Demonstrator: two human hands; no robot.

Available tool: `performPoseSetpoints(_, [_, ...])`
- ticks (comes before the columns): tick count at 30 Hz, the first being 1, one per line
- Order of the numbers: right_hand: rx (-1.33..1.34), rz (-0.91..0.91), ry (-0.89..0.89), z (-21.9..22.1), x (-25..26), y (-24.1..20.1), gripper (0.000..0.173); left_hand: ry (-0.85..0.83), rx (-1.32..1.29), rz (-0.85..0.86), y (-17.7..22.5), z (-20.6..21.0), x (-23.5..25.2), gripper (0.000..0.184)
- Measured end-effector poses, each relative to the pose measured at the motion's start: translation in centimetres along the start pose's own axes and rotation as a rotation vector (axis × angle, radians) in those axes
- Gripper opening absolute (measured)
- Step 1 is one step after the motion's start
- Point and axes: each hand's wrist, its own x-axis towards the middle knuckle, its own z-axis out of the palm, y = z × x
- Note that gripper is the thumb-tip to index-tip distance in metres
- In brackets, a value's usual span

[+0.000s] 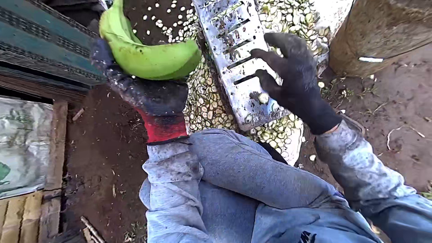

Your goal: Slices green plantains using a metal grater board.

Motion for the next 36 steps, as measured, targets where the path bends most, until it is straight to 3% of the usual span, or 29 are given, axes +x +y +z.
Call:
performPoseSetpoints(2, [0.016, 0.127, 0.049, -2.2, 3.1, 2.3, 0.039, -0.014, 0.078, -0.014, -0.5, 0.7, -0.5, 0.045])
performPoseSetpoints(4, [0.265, 0.068, 0.046, -2.8, 4.5, 1.5, 0.050, 0.018, 0.239, 0.004, -1.6, 2.6, -0.9, 0.035])
performPoseSetpoints(7, [0.404, -0.053, -0.262, -0.4, 4.1, -1.6, 0.095, 0.039, 0.425, 0.020, -4.4, 5.4, -1.8, 0.030])
performPoseSetpoints(8, [0.413, -0.066, -0.294, 1.3, 3.5, -1.9, 0.101, 0.004, 0.482, 0.008, -5.3, 5.8, -2.0, 0.042])
performPoseSetpoints(10, [0.418, -0.074, -0.161, 4.2, 1.9, -1.4, 0.094, -0.072, 0.698, -0.014, -6.5, 6.0, -1.8, 0.075])
performPoseSetpoints(13, [0.201, -0.089, 0.016, 7.1, 0.0, 1.0, 0.070, -0.093, 0.945, -0.054, -8.2, 6.8, -1.9, 0.104])
performPoseSetpoints(15, [0.111, -0.041, -0.059, 7.9, -0.8, 2.5, 0.070, -0.052, 1.002, -0.006, -10.2, 5.6, -2.7, 0.105])
performPoseSetpoints(18, [0.145, 0.105, -0.336, 8.0, -1.1, 4.8, 0.104, -0.054, 1.171, -0.068, -11.2, 3.5, -6.1, 0.104])
performPoseSetpoints(22, [0.090, -0.013, -0.372, 9.7, -2.1, 5.8, 0.082, -0.007, 1.212, -0.192, -9.9, 1.8, -7.8, 0.104])
performPoseSetpoints(25, [0.046, 0.013, -0.358, 9.8, -2.1, 5.2, 0.096, 0.166, 1.202, -0.132, -10.1, 1.5, -8.0, 0.096])
performPoseSetpoints(27, [0.135, 0.041, -0.362, 7.6, -1.7, 5.0, 0.097, 0.239, 1.173, -0.043, -10.4, 2.7, -7.5, 0.095])
performPoseSetpoints(29, [0.312, 0.065, -0.240, 6.5, -2.1, 6.5, 0.082, 0.239, 1.162, 0.051, -10.4, 4.3, -7.6, 0.096])
performPoseSetpoints(32, [0.605, 0.273, -0.031, 5.5, -3.0, 8.2, 0.069, 0.229, 1.144, 0.124, -12.0, 4.7, -9.8, 0.090])
performPoseSetpoints(34, [0.667, 0.329, 0.065, 6.3, -3.5, 8.8, 0.067, 0.337, 1.091, 0.095, -14.0, 3.9, -12.6, 0.086])
performPoseSetpoints(36, [0.613, 0.354, 0.198, 8.7, -4.4, 9.4, 0.058, 0.396, 1.151, 0.138, -14.8, 3.3, -11.9, 0.088])
